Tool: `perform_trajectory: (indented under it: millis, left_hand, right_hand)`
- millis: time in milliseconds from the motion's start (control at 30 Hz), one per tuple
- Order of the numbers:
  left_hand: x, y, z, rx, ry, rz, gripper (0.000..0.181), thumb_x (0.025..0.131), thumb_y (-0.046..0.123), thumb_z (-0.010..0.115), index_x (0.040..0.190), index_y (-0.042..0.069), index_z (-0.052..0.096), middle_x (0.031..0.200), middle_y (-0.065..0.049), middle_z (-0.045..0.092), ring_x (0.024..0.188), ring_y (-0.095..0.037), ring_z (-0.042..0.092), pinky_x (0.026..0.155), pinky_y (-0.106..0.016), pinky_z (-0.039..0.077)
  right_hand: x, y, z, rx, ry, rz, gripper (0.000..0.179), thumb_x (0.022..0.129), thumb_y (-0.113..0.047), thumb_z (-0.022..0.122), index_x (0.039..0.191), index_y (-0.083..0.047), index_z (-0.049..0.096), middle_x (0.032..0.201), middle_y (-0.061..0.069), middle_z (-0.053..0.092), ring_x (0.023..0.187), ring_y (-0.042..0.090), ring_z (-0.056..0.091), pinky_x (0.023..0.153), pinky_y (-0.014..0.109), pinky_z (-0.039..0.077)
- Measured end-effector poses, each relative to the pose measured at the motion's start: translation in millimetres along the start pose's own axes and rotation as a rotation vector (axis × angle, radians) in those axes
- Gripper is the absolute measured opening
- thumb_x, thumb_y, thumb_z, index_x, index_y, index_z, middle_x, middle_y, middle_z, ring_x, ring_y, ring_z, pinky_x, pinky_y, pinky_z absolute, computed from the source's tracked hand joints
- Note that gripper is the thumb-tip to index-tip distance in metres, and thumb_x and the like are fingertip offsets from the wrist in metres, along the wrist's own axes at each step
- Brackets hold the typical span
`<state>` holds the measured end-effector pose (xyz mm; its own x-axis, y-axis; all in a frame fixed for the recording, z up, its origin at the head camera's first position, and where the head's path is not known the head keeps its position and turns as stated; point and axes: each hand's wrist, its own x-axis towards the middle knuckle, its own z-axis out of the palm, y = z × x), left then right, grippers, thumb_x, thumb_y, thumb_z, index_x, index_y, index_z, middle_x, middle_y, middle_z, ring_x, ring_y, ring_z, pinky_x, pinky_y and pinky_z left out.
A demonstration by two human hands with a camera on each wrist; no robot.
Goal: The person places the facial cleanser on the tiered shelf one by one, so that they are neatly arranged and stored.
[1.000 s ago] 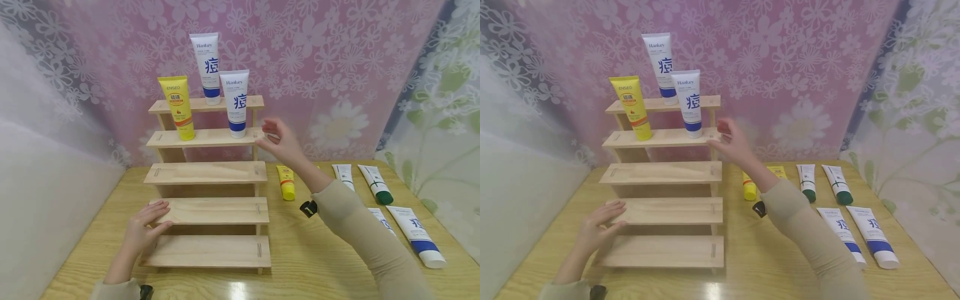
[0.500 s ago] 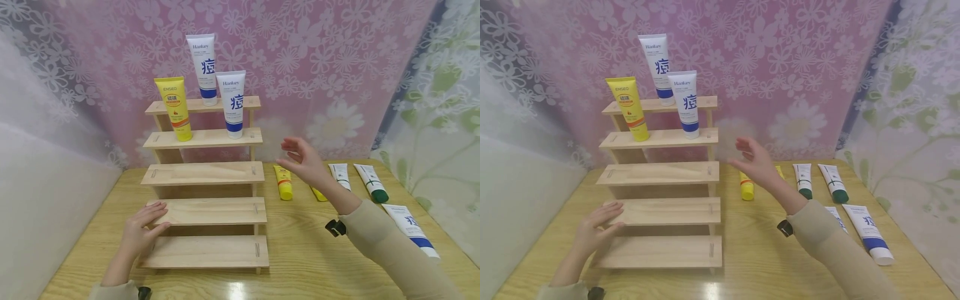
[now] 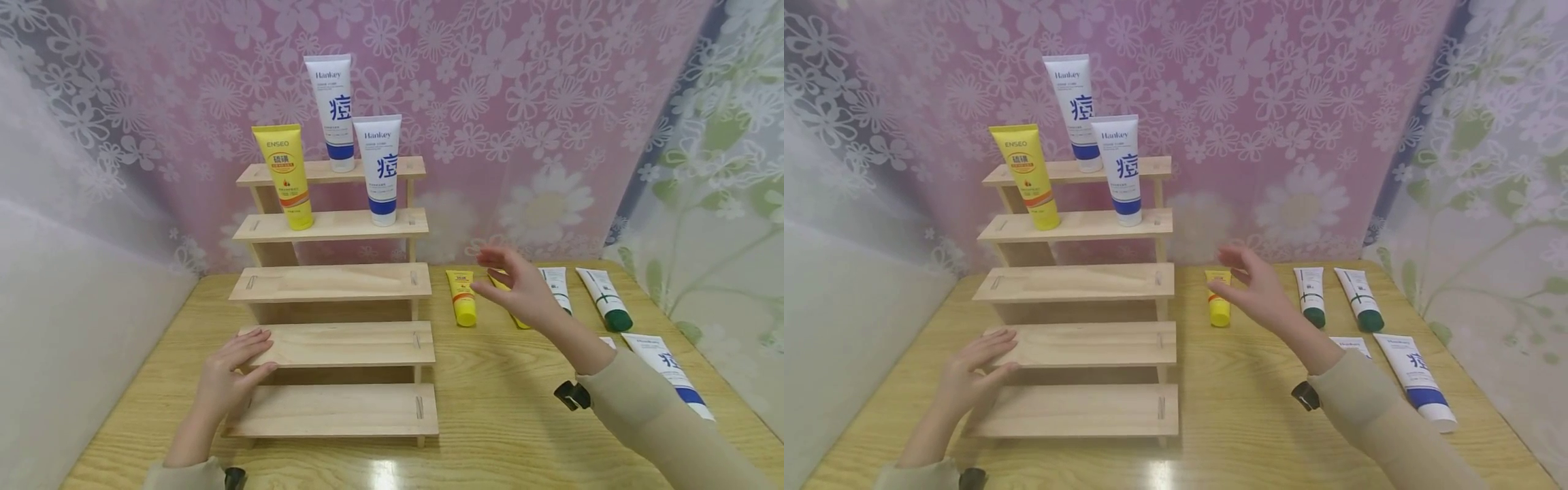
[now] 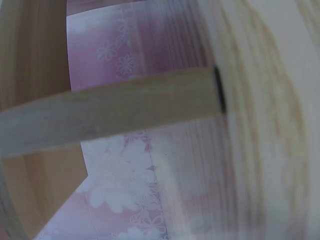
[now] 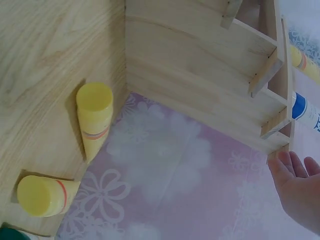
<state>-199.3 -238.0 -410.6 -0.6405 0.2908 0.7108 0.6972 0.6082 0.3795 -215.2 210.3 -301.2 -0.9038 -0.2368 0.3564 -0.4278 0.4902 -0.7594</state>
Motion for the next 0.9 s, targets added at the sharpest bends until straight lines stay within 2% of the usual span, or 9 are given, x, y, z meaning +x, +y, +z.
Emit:
perform_trajectory:
  millis: [133, 500, 633, 767, 867, 900]
  left_hand:
    - [-0.1, -0.3, 0.0, -0.007, -0.006, -0.010, 0.035, 0.059, 0.010, 0.080, 0.091, 0.001, 0.068, 0.103, -0.013, 0.063, 0.107, -0.016, 0.053, 0.102, -0.029, 0.027]
    - [-0.6, -0.3, -0.3, -0.023, -0.002, -0.018, 0.036, 0.058, 0.009, 0.080, 0.091, 0.000, 0.068, 0.103, -0.015, 0.063, 0.107, -0.015, 0.053, 0.101, -0.038, 0.029]
    - [-0.6, 0.0, -0.6, -0.025, -0.002, -0.018, 0.037, 0.057, 0.008, 0.080, 0.092, 0.000, 0.068, 0.103, -0.015, 0.063, 0.107, -0.015, 0.053, 0.102, -0.033, 0.028]
    - [0.1, 0.3, -0.5, -0.026, -0.002, -0.017, 0.038, 0.057, 0.008, 0.080, 0.092, -0.001, 0.068, 0.103, -0.016, 0.063, 0.107, -0.015, 0.053, 0.103, -0.029, 0.026]
    - [0.4, 0.6, -0.5, -0.019, -0.001, -0.016, 0.038, 0.057, 0.008, 0.080, 0.092, -0.001, 0.068, 0.103, -0.016, 0.063, 0.107, -0.015, 0.053, 0.103, -0.030, 0.027]
    - [0.3, 0.7, -0.5, -0.018, -0.001, -0.017, 0.038, 0.057, 0.008, 0.080, 0.092, -0.001, 0.068, 0.103, -0.015, 0.063, 0.107, -0.014, 0.052, 0.103, -0.030, 0.027]
  right_hand:
    - [-7.2, 6, -2, -0.007, -0.008, 0.016, 0.054, 0.082, -0.016, 0.065, 0.125, 0.004, 0.038, 0.121, 0.018, 0.046, 0.114, 0.029, 0.043, 0.094, 0.039, 0.037]
    - [-37.3, 26, -14, -0.084, -0.006, 0.044, 0.051, 0.081, -0.013, 0.065, 0.122, 0.004, 0.040, 0.117, 0.018, 0.048, 0.111, 0.030, 0.045, 0.091, 0.038, 0.038]
    - [-49.5, 32, -22, -0.074, -0.005, 0.050, 0.051, 0.081, -0.011, 0.065, 0.123, 0.004, 0.039, 0.118, 0.019, 0.047, 0.110, 0.028, 0.044, 0.091, 0.024, 0.039]
    - [-62.1, 41, -31, -0.122, 0.017, 0.063, 0.049, 0.082, -0.013, 0.065, 0.121, 0.004, 0.042, 0.116, 0.018, 0.049, 0.107, 0.020, 0.047, 0.085, 0.007, 0.037]
    - [-71.7, 47, -38, -0.180, 0.028, 0.105, 0.048, 0.082, -0.019, 0.064, 0.121, 0.001, 0.044, 0.115, 0.016, 0.050, 0.106, 0.013, 0.048, 0.082, 0.003, 0.035]
    - [-74.6, 50, -40, -0.192, 0.029, 0.115, 0.049, 0.082, -0.020, 0.065, 0.121, 0.001, 0.044, 0.115, 0.016, 0.050, 0.106, 0.015, 0.048, 0.082, 0.004, 0.036]
